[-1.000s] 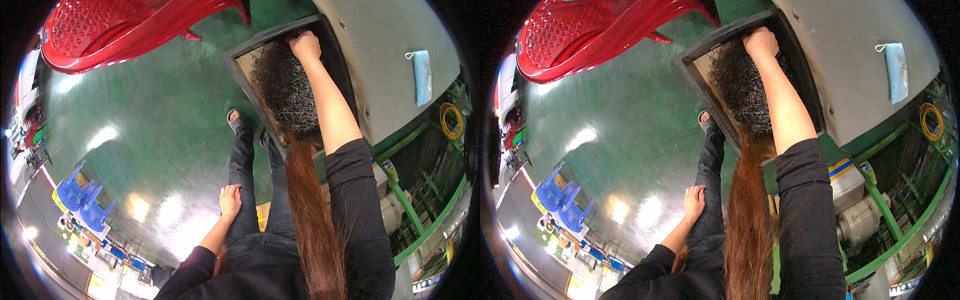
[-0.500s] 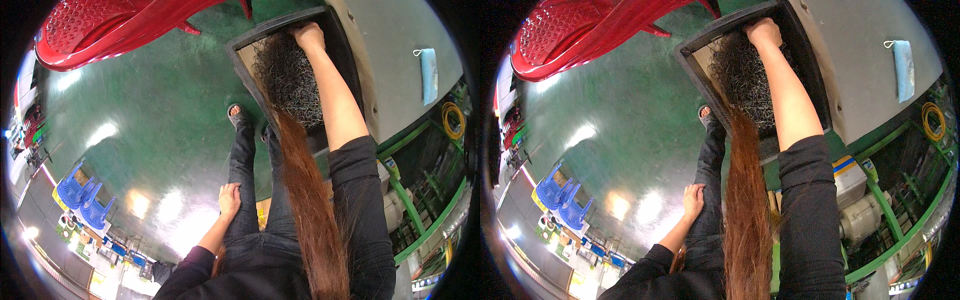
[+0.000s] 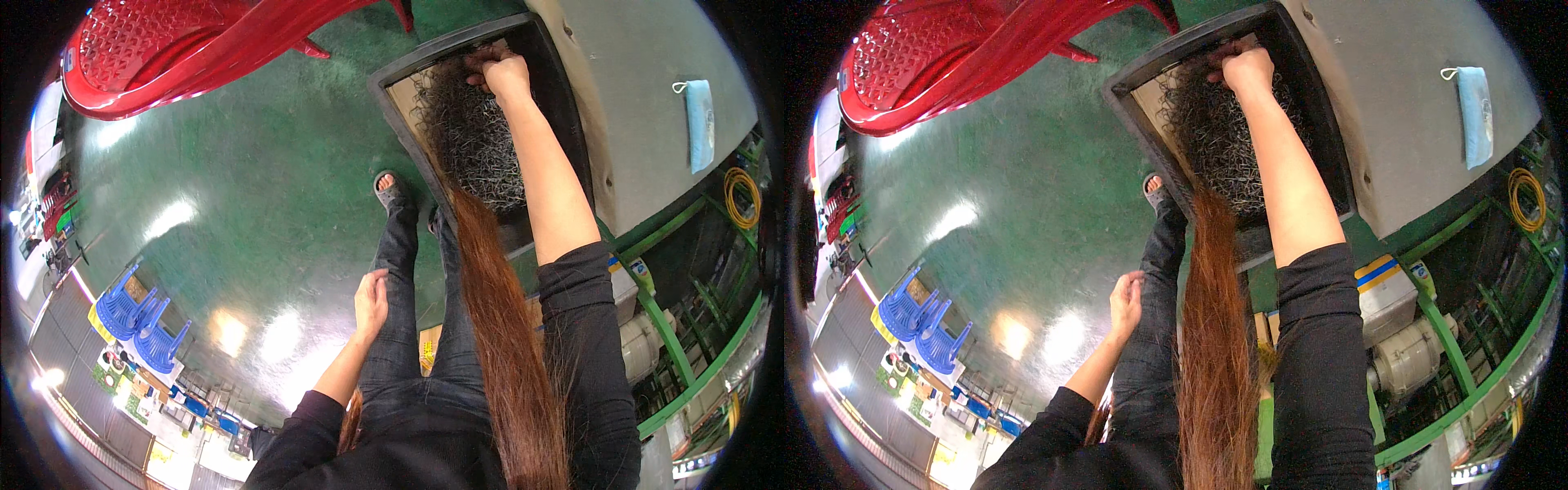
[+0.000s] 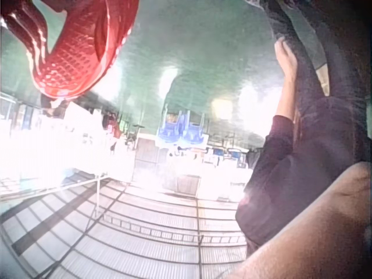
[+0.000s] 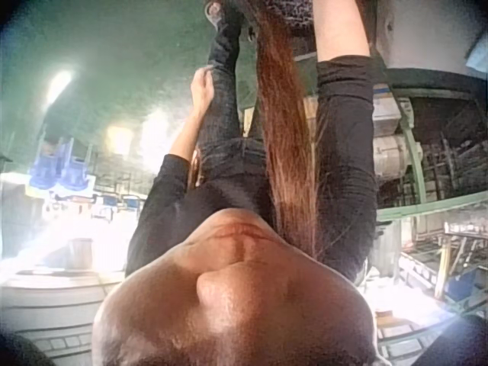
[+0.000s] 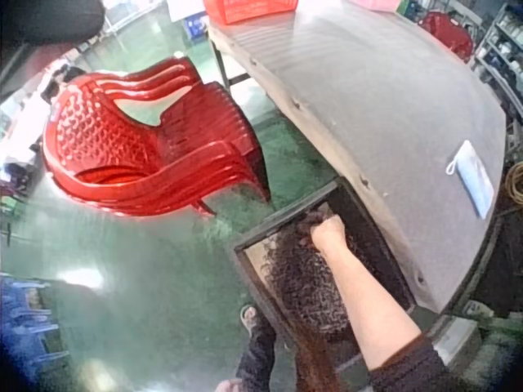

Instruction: The person sorts small items from a plastic bag into a yellow basket, then moves to a black basket filled with metal wire pieces and begins sorting them by hand.

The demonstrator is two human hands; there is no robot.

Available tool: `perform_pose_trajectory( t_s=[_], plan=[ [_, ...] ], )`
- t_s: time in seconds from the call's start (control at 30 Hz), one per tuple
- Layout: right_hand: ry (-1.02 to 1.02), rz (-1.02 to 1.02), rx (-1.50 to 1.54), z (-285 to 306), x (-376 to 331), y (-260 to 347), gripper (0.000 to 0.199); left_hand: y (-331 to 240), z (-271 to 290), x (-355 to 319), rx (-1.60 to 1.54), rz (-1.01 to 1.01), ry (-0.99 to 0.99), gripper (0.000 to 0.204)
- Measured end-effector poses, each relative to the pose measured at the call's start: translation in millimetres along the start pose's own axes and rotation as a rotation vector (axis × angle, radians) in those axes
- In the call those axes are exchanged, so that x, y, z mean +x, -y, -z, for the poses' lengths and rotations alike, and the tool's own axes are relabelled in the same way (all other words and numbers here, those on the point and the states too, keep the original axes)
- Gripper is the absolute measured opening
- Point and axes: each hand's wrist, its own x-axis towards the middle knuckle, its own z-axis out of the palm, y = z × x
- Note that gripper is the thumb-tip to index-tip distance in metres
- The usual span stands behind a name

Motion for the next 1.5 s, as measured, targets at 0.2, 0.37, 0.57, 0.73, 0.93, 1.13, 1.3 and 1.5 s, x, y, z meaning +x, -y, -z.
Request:
perform_pose_trajectory(
  t_s=[0.2,0.37,0.57,0.73,0.93,1.13,1.3,1.5],
  plan=[
    [-0.111,0.170,-0.044,27,-43,12,0.013,-115,28,59,-0.433,0.074,-0.080,0.021],
    [-0.178,0.241,-0.013,52,-93,12,0.014,-203,51,107,-0.632,-0.124,-0.005,0.024],
    [-0.118,-0.014,0.259,60,-107,0,0.013,-254,30,154,-0.494,-0.402,0.083,0.023],
    [-0.137,-0.041,0.243,62,-114,3,0.014,-268,-2,204,0.171,-0.687,0.033,0.033],
    [-0.113,-0.031,0.250,62,-114,4,0.014,-279,-25,215,0.354,-0.758,-0.041,0.030],
    [-0.118,0.025,0.335,61,-109,-8,0.012,-275,-33,228,0.333,-0.795,-0.041,0.015],
    [-0.189,0.191,0.319,43,-91,-17,0.011,-282,-28,238,0.322,-0.770,-0.115,0.020],
    [0.030,-0.169,0.581,43,-94,-14,0.013,-285,-26,254,0.693,-0.797,0.066,0.020]
  ],
)
